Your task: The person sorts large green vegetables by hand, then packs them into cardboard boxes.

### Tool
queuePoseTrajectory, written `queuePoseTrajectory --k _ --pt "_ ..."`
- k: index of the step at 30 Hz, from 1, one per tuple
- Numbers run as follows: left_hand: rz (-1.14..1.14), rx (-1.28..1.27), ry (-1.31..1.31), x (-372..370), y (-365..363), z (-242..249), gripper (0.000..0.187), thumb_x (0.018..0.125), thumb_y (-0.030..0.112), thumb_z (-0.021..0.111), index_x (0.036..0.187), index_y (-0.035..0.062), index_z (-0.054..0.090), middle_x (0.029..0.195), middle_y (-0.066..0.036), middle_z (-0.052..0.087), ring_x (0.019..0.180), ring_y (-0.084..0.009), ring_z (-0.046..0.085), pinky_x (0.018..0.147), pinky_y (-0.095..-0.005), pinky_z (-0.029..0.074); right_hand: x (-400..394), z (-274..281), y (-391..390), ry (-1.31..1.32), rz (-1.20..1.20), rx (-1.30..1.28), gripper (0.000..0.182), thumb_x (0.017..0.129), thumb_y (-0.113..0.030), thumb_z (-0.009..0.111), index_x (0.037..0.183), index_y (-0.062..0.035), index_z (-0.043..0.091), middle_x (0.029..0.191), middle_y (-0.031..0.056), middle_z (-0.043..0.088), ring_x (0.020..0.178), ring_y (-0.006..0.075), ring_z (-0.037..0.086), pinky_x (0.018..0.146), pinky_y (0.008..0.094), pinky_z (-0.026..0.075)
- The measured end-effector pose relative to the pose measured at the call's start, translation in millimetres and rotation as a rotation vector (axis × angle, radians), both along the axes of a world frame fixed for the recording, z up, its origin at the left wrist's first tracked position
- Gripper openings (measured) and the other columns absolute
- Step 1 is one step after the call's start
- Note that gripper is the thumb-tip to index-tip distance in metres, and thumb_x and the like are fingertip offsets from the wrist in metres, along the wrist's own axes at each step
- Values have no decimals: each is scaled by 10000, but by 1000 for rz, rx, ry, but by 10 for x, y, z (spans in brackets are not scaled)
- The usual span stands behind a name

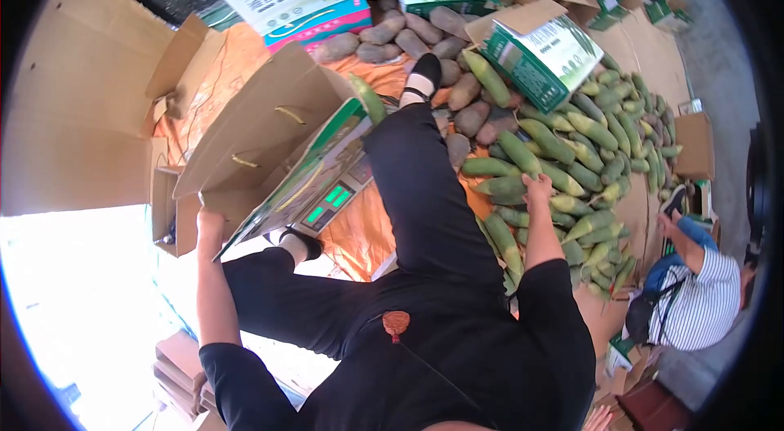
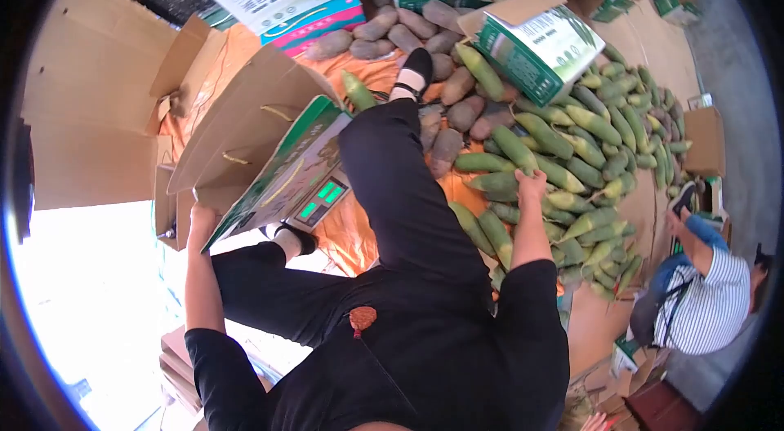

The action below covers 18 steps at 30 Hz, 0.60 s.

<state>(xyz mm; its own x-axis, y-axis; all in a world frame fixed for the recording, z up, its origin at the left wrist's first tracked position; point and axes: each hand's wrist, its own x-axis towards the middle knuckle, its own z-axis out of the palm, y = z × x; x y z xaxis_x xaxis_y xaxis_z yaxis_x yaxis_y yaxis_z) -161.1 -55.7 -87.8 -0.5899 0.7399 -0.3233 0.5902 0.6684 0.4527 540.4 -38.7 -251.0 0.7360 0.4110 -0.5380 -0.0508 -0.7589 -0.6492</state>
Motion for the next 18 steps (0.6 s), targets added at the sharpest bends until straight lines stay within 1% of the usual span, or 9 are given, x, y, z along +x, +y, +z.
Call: queuePoseTrajectory --k 1,4,6,9,10,13,14,17,18 --pt "22 4 6 -96 -13 -57 221 724 15 557 926 -63 595 726 -201 625 617 -316 640 491 -405 505 0 -40 4 6 22 4 610 689 -154 765 1201 -45 451 1122 127 540 965 284 542 748 458 473" --pt "-83 16 57 -431 -89 -455 195 731 13 551 911 -54 583 739 -217 627 640 -348 646 473 -410 504 -25 11 164 -295 380 221 555 696 -75 744 1195 -12 510 1148 111 563 1027 259 538 901 329 415" --pt "-63 47 50 -564 -92 -636 208 727 8 559 924 -56 565 783 -242 628 674 -371 648 497 -417 516 -224 425 349 -393 521 302 551 671 -88 750 1171 -29 527 1115 125 571 1015 278 545 896 342 421" --pt "122 -11 -35 132 29 92 249 729 4 556 964 -76 540 828 -256 621 693 -385 646 520 -429 533 -560 1133 646 -611 729 456 536 647 -89 749 1140 -47 545 1077 140 575 1017 302 543 897 357 423" --pt "99 -12 -67 10 16 -29 249 742 3 532 974 -88 520 859 -273 607 694 -396 643 499 -433 547 -658 1349 739 -725 801 527 524 648 -77 741 1133 -48 546 1073 141 572 1031 307 534 902 358 420" --pt "54 2 19 -307 -26 -408 269 697 -42 591 960 -85 557 790 -211 634 674 -326 643 538 -406 496 -912 1950 1055 -542 748 866 485 695 8 701 1144 -7 517 1121 113 529 1056 235 512 904 339 429" --pt "54 3 17 -219 -3 -311 269 697 -42 591 960 -85 557 790 -211 634 674 -326 643 538 -406 496 -1065 2223 1118 -272 696 955 471 736 35 670 1169 8 488 1135 93 500 1071 188 487 890 320 452" --pt "158 -14 -74 58 56 5 268 697 -39 586 960 -86 557 779 -207 634 639 -323 638 511 -397 493 -1460 2909 1275 -194 737 1127 470 755 42 658 1184 4 472 1112 95 496 1027 163 515 847 293 485" --pt "156 -28 -100 31 54 -23 247 728 -16 543 965 -86 530 803 -240 615 614 -363 633 430 -406 493 -1625 3101 1304 -144 746 1191 467 754 45 658 1181 5 472 1107 99 497 999 161 534 834 283 492"
